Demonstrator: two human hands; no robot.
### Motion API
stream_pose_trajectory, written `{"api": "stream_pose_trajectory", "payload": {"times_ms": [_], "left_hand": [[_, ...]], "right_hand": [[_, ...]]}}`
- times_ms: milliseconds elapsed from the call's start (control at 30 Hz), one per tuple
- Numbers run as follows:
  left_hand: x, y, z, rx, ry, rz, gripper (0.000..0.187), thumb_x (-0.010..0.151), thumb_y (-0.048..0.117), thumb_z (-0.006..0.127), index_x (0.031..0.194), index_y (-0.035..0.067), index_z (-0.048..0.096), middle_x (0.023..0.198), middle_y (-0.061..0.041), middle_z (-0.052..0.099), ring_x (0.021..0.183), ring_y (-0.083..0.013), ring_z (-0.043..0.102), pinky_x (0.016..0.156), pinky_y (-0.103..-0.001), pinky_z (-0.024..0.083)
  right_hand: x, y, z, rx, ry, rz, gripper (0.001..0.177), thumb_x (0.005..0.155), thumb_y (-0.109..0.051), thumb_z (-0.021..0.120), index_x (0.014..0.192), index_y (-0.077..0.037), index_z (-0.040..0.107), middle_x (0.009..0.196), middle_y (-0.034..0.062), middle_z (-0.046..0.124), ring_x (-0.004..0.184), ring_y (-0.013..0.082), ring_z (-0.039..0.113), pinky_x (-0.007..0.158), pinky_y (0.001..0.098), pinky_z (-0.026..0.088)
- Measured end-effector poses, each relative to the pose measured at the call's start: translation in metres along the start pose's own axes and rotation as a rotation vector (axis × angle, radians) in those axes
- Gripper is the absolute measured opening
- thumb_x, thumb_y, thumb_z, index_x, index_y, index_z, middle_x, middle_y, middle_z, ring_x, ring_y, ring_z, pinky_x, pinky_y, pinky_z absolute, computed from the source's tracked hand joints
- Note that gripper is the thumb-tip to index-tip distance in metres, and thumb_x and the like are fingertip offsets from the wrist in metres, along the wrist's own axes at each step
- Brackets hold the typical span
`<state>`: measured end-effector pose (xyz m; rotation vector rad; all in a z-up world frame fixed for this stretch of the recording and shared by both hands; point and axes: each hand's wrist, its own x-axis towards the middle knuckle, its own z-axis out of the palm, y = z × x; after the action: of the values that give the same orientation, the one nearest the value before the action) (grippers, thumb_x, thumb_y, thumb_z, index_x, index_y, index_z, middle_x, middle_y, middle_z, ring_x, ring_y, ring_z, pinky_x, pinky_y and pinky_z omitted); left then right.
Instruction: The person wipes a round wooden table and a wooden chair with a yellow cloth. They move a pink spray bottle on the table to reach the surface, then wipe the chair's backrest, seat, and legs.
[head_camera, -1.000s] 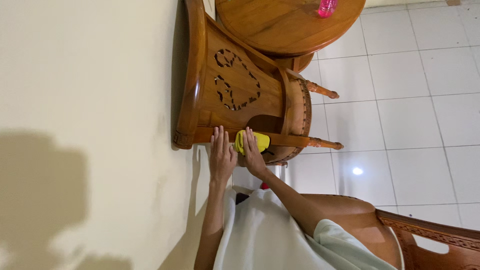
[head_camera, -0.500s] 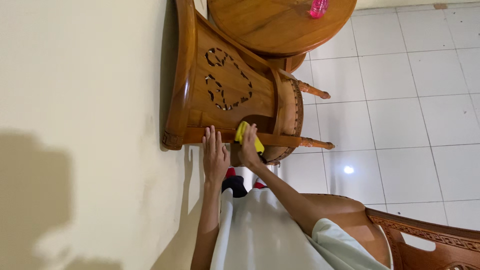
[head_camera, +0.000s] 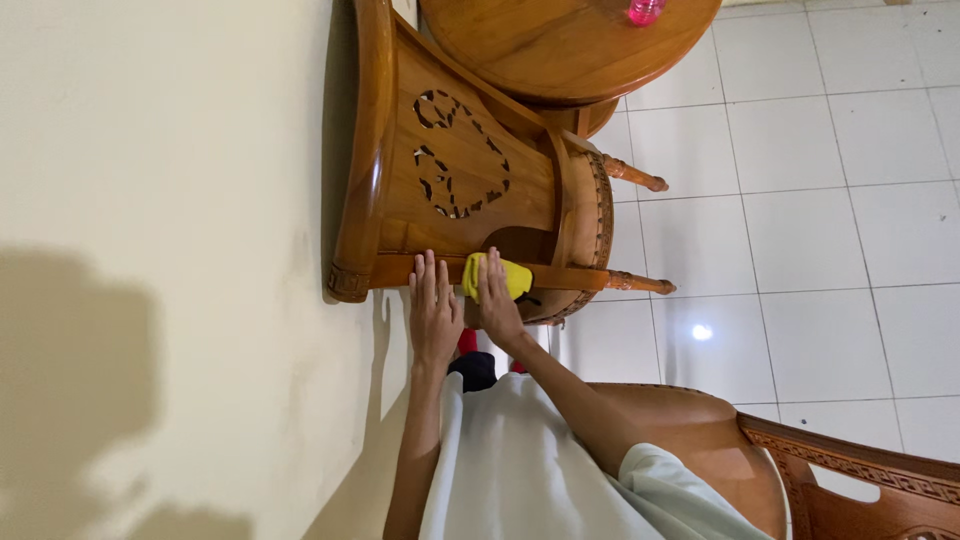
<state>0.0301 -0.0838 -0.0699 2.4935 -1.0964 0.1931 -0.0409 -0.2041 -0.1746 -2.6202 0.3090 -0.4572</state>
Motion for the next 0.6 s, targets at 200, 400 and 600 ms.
{"api": "stream_pose_trajectory", "payload": {"times_ms": [200,400,600], "left_hand": [[-0.002,-0.005,0.002,-0.004,-0.015,0.018,0.063,0.096,0.006,0.053,0.156,-0.004,0.037,0.168,-0.019,0.025,0.155,-0.0342,0.024,0.128,-0.049,0.023],[-0.002,-0.002,-0.004,-0.002,-0.011,0.029,0.06,0.099,0.007,0.051,0.156,-0.005,0.036,0.168,-0.019,0.026,0.157,-0.0343,0.025,0.129,-0.048,0.024],[0.001,0.006,0.003,0.018,0.048,0.055,0.059,0.097,0.013,0.055,0.152,-0.004,0.041,0.164,-0.023,0.027,0.152,-0.0398,0.023,0.125,-0.053,0.022]], "right_hand": [[-0.015,0.023,0.012,0.002,0.024,0.095,0.093,0.079,0.017,0.054,0.158,0.014,0.003,0.165,0.0368,0.0,0.154,0.0518,0.01,0.127,0.0553,0.017],[-0.012,0.024,0.021,0.404,0.12,0.4,0.104,0.07,0.023,0.05,0.16,0.006,0.0,0.165,0.0361,-0.006,0.155,0.0545,0.0,0.127,0.0576,0.011],[0.006,0.01,0.021,0.423,-0.018,0.417,0.105,0.077,0.012,0.058,0.158,0.007,-0.009,0.16,0.045,-0.018,0.149,0.0622,-0.009,0.121,0.0581,0.009]]}}
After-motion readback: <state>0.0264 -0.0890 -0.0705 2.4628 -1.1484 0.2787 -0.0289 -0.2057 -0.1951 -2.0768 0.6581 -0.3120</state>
